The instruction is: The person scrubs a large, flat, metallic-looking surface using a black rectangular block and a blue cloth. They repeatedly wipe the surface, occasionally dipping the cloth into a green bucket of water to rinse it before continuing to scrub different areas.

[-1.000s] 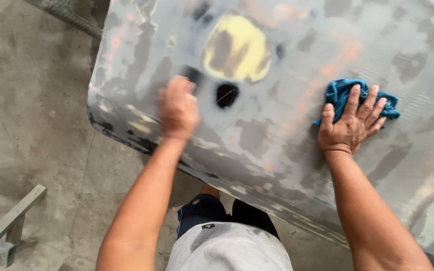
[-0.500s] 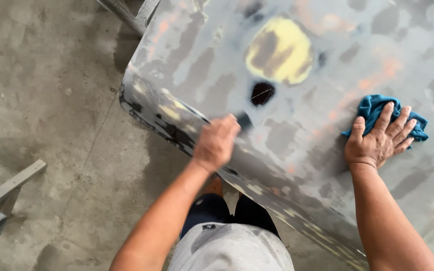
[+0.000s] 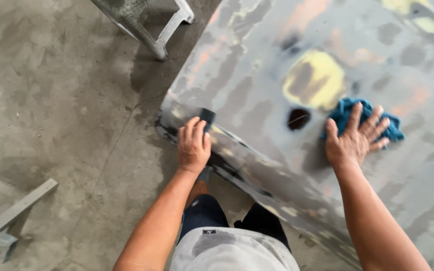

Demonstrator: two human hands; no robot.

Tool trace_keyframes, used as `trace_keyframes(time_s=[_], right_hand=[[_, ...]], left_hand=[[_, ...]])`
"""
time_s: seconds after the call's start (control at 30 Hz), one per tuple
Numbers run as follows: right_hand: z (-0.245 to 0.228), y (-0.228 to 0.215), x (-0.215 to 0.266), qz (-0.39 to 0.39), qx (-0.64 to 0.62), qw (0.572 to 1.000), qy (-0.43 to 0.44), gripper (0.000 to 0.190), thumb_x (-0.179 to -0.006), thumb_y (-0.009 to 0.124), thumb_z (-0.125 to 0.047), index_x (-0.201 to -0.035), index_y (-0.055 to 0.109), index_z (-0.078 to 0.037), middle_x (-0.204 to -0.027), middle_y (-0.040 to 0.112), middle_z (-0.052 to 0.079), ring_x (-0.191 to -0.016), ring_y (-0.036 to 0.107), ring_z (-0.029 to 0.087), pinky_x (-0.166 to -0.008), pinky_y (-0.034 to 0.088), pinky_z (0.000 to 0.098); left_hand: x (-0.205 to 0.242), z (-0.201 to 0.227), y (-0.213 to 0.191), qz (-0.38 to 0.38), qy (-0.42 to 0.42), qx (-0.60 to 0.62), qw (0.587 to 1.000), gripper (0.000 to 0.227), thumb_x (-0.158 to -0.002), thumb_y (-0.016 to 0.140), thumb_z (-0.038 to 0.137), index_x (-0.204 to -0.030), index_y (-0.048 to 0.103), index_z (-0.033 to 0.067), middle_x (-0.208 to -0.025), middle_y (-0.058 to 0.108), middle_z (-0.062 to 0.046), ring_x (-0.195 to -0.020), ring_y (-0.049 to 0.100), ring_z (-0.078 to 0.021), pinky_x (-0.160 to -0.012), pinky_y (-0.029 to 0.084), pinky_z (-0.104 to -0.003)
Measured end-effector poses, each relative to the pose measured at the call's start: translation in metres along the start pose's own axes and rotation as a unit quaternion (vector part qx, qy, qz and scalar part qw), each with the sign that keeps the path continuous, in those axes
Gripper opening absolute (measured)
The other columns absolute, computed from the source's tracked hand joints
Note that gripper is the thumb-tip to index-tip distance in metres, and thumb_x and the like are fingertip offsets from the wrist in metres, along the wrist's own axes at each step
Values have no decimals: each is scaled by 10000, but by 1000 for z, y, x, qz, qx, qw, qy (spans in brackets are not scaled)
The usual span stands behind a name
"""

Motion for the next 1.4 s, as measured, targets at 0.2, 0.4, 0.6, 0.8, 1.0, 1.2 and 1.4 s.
trace_keyframes(time_s=[0.2, 0.4, 0.6, 0.8, 1.0, 1.2, 1.4], right_hand=[[-216, 57, -9, -62, 39, 986, -151, 864, -926, 546, -684, -1661, 294, -306, -1756, -36, 142, -1582, -109, 454, -1181, -94, 733], [-372, 110, 54, -123, 58, 957, -257, 823, -917, 525, -712, -1621, 295, -352, -1716, -42, 140, -1545, -109, 451, -1145, -78, 762], [-357, 146, 157, -63, 53, 938, -338, 703, -958, 571, -546, -1601, 360, -354, -1708, 125, 145, -1560, 78, 464, -1159, 57, 767], [-224, 124, 199, -121, 147, 923, -335, 624, -954, 497, -553, -1542, 353, -403, -1680, 171, 34, -1541, 124, 387, -1158, 76, 724], [-57, 75, 228, -128, 238, 919, -288, 628, -920, 534, -416, -1524, 362, -411, -1659, 209, -9, -1537, 194, 338, -1230, 148, 598], [-32, 52, 236, -8, 65, 969, -236, 507, -913, 618, -127, -1397, 560, -269, -1575, 452, 36, -1489, 378, 344, -1213, 319, 492], [-82, 77, 195, 81, -392, 916, 7, 370, -972, 587, 4, -1311, 661, -125, -1376, 643, 116, -1258, 611, 261, -1041, 487, 384]], left_hand=[[-1, -72, -37, -57, 46, 52, 996, 373, -900, 669, 104, -1261, 626, 21, -1343, 581, -161, -1180, 555, -385, -1021, 468, -493], [15, -157, -75, -9, -83, 82, 993, 366, -884, 681, 83, -1240, 634, 12, -1317, 611, -160, -1163, 570, -392, -1013, 475, -486], [25, -185, -87, -28, -112, 108, 987, 348, -882, 690, 74, -1218, 629, 6, -1301, 608, -169, -1192, 570, -403, -1025, 468, -482], [22, -175, -90, -35, -100, 142, 984, 338, -882, 689, 67, -1210, 628, 6, -1291, 626, -160, -1200, 573, -375, -1049, 453, -466], [38, -178, -93, -22, -155, 197, 968, 314, -870, 694, 57, -1177, 645, 13, -1250, 642, -133, -1083, 642, -297, -885, 557, -373], [59, -174, -95, -44, -364, 422, 829, 303, -923, 663, 67, -1223, 657, 25, -1050, 721, -38, -911, 673, -127, -788, 546, -288], [62, -138, -72, -71, -358, 616, 698, 295, -954, 642, 28, -1246, 671, -1, -1042, 685, -55, -877, 624, -127, -749, 513, -268]])
Point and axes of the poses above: each hand's wrist, its own x-axis away from the middle knuckle, its own y-axis out of the palm, z = x × y, the point moved 4 cm from there along -x, towards the middle knuckle
